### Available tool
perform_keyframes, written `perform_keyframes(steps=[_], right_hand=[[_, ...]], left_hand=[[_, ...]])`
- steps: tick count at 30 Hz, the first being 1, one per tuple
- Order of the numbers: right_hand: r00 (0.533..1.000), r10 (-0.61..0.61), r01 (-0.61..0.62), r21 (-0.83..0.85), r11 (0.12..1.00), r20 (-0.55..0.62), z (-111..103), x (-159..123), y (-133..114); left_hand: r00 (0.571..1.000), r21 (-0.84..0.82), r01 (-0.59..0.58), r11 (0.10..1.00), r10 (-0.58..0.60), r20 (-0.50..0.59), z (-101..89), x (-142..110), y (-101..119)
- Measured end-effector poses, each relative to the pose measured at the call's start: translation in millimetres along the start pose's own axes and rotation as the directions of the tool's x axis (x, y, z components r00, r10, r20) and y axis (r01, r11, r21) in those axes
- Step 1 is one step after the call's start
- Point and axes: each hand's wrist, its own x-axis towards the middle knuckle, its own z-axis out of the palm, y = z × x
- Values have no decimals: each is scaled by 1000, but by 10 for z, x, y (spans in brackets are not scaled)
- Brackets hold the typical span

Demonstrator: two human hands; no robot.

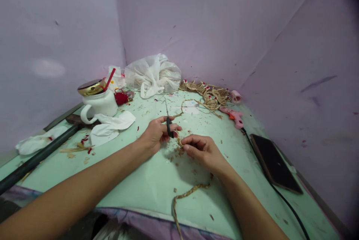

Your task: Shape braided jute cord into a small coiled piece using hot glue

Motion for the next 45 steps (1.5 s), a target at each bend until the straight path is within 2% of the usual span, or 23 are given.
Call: perform_keyframes(steps=[2, 5, 9, 12, 16, 20, 23, 28, 30, 36, 45], right_hand=[[999, 36, -36, -10, 999, 16, 25, 0, 13], [998, 68, -68, -15, 998, -10, 35, 10, 32], [997, 78, -78, 22, 997, 17, 41, 19, 41], [997, 82, -82, 33, 996, 16, 45, 22, 45], [997, 71, -71, 38, 997, 3, 24, 20, 60], [999, 39, -40, 28, 999, 22, 4, 17, 85], [1000, 7, -7, -16, 1000, 13, 17, 21, 89], [998, 41, -45, -73, 996, -52, 47, 30, 60], [997, 39, -45, -81, 996, -66, 47, 31, 49], [996, 40, -49, -116, 992, -76, 53, 32, 44], [997, 43, -49, -106, 993, -64, 49, 13, 31]], left_hand=[[996, 10, -82, 997, 82, -21, -11, 18, 20], [977, 110, -204, 973, 210, -45, -35, 24, 79], [940, 250, -332, 909, 342, 5, -59, 19, 132], [912, 253, -406, 878, 407, 50, -77, 34, 130], [906, 158, -421, 893, 405, 124, -95, 60, 107], [903, 127, -421, 898, 403, 147, -60, 33, 83], [910, 135, -398, 907, 373, 180, -10, -7, 55], [924, 112, -335, 936, 302, 235, 9, -11, 14], [934, 95, -311, 946, 285, 213, -9, 12, 16], [957, -17, -285, 958, 286, 47, -74, 97, 73], [933, 22, -358, 933, 358, 33, -159, 186, 89]])
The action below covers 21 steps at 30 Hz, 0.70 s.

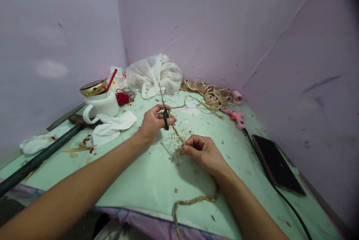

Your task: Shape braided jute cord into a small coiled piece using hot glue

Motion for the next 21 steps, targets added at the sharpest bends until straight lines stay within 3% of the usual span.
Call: perform_keyframes(steps=[7, 14, 21], right_hand=[[994, -10, -4, 123, 992, 110, -4, 2, 22], [989, -5, -38, 281, 959, 151, -16, -17, 19], [990, 93, -121, 309, 943, 102, 5, -5, -1]], left_hand=[[997, -15, -37, 999, 38, 67, 3, 3, -44], [999, -8, -26, 1000, 27, 35, 99, -71, -53], [999, 23, -39, 999, 39, 10, 79, -47, -18]])
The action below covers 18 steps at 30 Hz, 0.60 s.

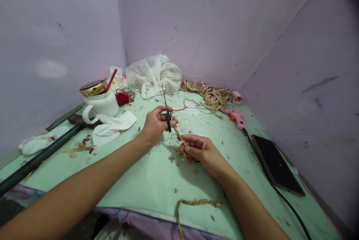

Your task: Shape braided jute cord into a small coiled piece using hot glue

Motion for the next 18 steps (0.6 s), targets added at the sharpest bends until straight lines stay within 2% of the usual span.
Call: perform_keyframes(steps=[7, 14, 16, 18], right_hand=[[1000, 7, -8, -55, 998, -29, 28, -11, -44], [995, 47, -49, -20, 999, -84, 35, -8, -45], [991, 64, -65, -7, 998, -114, 29, 6, -34], [987, 55, -57, -10, 998, -148, 17, 23, -27]], left_hand=[[998, 116, 8, 993, -1, -59, 41, -31, 75], [999, 86, 12, 996, -8, -45, 30, -6, 48], [999, 141, 36, 989, -33, -20, 11, 2, 45], [999, 274, 39, 961, -42, 2, -28, -4, 58]])
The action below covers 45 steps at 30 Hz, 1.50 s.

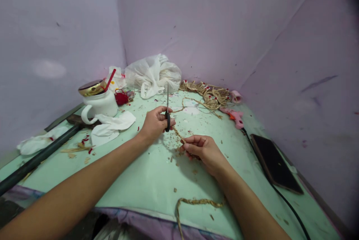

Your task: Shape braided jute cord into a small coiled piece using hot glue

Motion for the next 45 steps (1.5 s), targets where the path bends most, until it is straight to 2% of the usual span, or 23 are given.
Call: perform_keyframes(steps=[2, 3, 5, 7, 9, 11, 14, 17, 21, 27, 37, 39, 42, 45], right_hand=[[999, -20, 20, -5, 1000, -46, -15, 18, -5], [997, -33, 32, -9, 999, -72, -25, 25, -12], [991, -60, 59, -19, 998, -118, -48, 32, -32], [986, -87, 83, -33, 996, -142, -72, 30, -53], [985, -108, 103, -46, 994, -137, -92, 22, -68], [984, -124, 119, -51, 992, -124, -105, 12, -75], [984, -137, 133, -45, 990, -115, -112, 3, -79], [983, -143, 138, -43, 989, -114, -110, 0, -84], [983, -144, 140, -44, 989, -112, -108, 0, -90], [984, -157, 153, -57, 987, -81, -111, 0, -93], [983, -180, 178, -58, 982, -41, -119, -2, -63], [982, -185, 182, -48, 982, -45, -126, 8, -53], [982, -181, 180, -20, 984, -63, -124, 21, -52], [988, -135, 136, 9, 991, -76, -119, 18, -65]], left_hand=[[995, 224, -95, 970, 90, 31, -62, -30, 16], [983, 349, -183, 919, 171, 66, -95, -54, 30], [923, 561, -385, 733, 325, 207, -154, -112, 61], [832, 639, -554, 534, 393, 393, -189, -164, 84], [746, 641, -666, 383, 376, 550, -197, -193, 87], [699, 644, -714, 273, 313, 643, -189, -196, 73], [689, 667, -723, 178, 247, 681, -176, -175, 55], [685, 674, -726, 135, 230, 692, -178, -158, 61], [683, 678, -727, 107, 207, 700, -192, -158, 79], [687, 680, -725, 109, 186, 703, -186, -170, 71], [717, 693, -694, 195, 100, 690, -173, -199, 69], [717, 684, -691, 233, 103, 690, -174, -195, 77], [725, 648, -674, 356, 146, 673, -179, -173, 82], [793, 637, -594, 491, 228, 565, -192, -127, 67]])
